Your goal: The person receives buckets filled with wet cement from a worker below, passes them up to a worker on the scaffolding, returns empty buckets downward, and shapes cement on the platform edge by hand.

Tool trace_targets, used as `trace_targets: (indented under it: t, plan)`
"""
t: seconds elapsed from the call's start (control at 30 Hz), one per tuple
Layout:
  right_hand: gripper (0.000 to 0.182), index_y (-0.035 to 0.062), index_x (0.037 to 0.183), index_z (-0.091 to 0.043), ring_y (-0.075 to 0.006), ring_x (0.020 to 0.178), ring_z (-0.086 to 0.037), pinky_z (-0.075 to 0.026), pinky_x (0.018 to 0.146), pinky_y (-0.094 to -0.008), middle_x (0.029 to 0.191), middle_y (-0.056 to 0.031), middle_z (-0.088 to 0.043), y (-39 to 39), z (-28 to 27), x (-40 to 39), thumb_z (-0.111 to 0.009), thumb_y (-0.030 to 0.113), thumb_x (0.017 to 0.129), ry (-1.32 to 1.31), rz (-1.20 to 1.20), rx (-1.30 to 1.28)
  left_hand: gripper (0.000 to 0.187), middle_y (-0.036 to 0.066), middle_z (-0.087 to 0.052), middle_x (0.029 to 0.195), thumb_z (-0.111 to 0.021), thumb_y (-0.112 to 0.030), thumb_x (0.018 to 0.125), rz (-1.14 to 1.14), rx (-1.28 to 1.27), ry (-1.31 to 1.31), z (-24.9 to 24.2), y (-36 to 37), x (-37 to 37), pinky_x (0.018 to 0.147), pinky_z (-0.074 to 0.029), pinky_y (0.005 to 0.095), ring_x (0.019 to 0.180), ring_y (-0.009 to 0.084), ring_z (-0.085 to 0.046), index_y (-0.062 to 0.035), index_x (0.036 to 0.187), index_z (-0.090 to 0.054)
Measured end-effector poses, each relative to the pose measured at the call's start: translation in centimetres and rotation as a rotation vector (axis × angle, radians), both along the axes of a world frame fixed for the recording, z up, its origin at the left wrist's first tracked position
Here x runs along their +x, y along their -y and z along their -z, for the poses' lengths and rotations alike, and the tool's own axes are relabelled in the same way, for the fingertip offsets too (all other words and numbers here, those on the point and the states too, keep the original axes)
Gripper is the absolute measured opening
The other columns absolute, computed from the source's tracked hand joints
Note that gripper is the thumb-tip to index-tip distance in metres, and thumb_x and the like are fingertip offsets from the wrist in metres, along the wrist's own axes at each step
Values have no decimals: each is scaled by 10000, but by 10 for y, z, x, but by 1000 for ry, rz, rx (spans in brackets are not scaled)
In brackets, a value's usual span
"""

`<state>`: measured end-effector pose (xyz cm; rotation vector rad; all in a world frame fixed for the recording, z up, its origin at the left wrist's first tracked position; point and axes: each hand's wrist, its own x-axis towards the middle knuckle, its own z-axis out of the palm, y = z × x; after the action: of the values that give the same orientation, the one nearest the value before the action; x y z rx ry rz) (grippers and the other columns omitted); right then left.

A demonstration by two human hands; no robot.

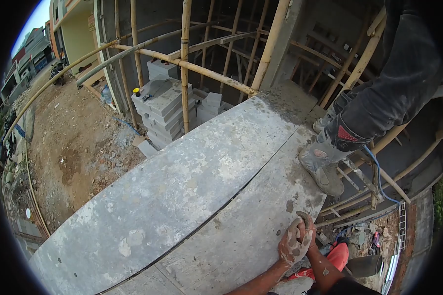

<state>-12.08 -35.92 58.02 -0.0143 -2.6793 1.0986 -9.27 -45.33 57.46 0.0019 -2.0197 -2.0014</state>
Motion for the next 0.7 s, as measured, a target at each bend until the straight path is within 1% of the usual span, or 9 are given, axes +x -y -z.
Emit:
trace_targets:
  t: [0.07,0.17,0.4,0.47,0.57,0.67,0.7]
  plan:
    - [297,34,1128,-589,-345,876,-636,-499,780,-386,1002,-187,-623,-1,2,0,-470,208,919,-19,-8,10,500,79,-611,934,-721,-245,807,-7,19,-10,-1,0,0,652,-498,313,698,195,-579,-90,1234,-513]
    - [300,32,1127,-589,-340,883,-640,-500,778,-383,989,-188,-632,-3,5,-1,-466,213,922,-98,-54,190,498,75,-608,942,-719,-241,808,-26,12,-19,-3,0,-1,655,-497,314,710,196,-582,-90,1236,-513]
    - [300,31,1136,-581,-348,889,-640,-499,782,-388,998,-193,-634,-5,6,0,-461,206,923,14,0,-16,489,64,-601,968,-713,-232,817,-28,7,-58,4,-4,-1,658,-492,312,716,192,-577,-90,1238,-511]
    - [303,34,1136,-581,-348,886,-641,-500,779,-389,995,-191,-636,-1,3,1,-460,213,924,8,11,-27,493,61,-596,942,-713,-234,817,-18,8,-41,3,-4,0,650,-489,308,704,188,-569,-87,1241,-508]
    - [311,41,1142,-581,-343,871,-645,-501,769,-390,976,-187,-641,0,3,0,-456,230,929,-90,-21,143,500,56,-581,887,-709,-239,819,-7,13,-26,-1,-1,0,639,-484,305,686,182,-556,-83,1247,-501]
    - [314,46,1145,-582,-337,870,-645,-500,768,-388,978,-188,-639,-3,5,2,-455,237,931,-78,-37,172,502,46,-558,820,-703,-251,822,-19,8,-31,-4,-1,0,624,-479,305,666,176,-546,-86,1248,-495]
    - [314,46,1145,-582,-336,872,-643,-500,769,-387,982,-189,-636,-2,5,2,-456,236,930,-52,-18,95,501,42,-550,796,-701,-256,822,-23,6,-39,-5,-1,0,618,-477,305,659,174,-544,-87,1247,-494]
